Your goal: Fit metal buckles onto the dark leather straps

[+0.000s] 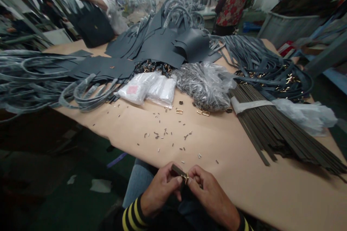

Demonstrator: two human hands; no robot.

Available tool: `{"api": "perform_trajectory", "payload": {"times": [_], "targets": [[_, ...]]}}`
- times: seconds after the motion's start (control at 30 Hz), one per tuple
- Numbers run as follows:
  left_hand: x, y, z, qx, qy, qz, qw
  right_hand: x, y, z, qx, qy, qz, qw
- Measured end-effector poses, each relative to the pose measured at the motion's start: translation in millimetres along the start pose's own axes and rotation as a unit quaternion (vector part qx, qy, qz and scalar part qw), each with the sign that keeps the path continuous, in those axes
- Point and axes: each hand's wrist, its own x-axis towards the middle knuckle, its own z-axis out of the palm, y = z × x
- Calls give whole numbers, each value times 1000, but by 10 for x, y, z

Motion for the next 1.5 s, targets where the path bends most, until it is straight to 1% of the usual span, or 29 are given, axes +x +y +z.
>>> {"api": "perform_trajectory", "payload": {"times": [0.1, 0.27, 0.33, 0.4, 0.47, 0.57, 0.67, 0.73, 0.93, 1.07, 1.27, 1.37, 1.5], "targets": [[0, -9, -38, -22, -21, 2, 1000, 7, 18, 4, -15, -8, -7, 1000], [20, -60, -72, -46, -28, -14, 998, -18, 1, 28, -13, -1, -25, 1000], [27, -64, -66, -51, -27, -11, 998, -39, -24, 40, -27, 19, -42, 999], [31, -62, -56, -53, -29, -4, 998, -55, -53, 47, -64, 26, -69, 995], [34, -63, -49, -58, -28, -3, 998, -59, -77, 50, -93, 23, -95, 991], [39, -84, -54, -77, -16, -22, 997, -50, -86, 48, -101, 17, -113, 988], [43, -113, -66, -85, -4, -44, 995, -40, -77, 49, -101, 14, -108, 989], [39, -123, -69, -80, 2, -46, 996, -39, -70, 50, -102, 17, -103, 989], [25, -94, -59, -60, 17, -20, 998, -33, -48, 29, -99, 33, -90, 990], [28, -66, -64, -51, 22, -17, 998, -20, -54, 8, -105, 29, -87, 990], [16, 12, -45, 5, 9, -1, 1000, -23, -107, 7, -120, 35, -80, 989], [18, 32, -43, 27, 8, 7, 1000, -30, -145, 8, -131, 31, -87, 987], [34, 21, -61, 29, 8, 24, 999, -30, -181, 22, -123, 28, -103, 987]]}}
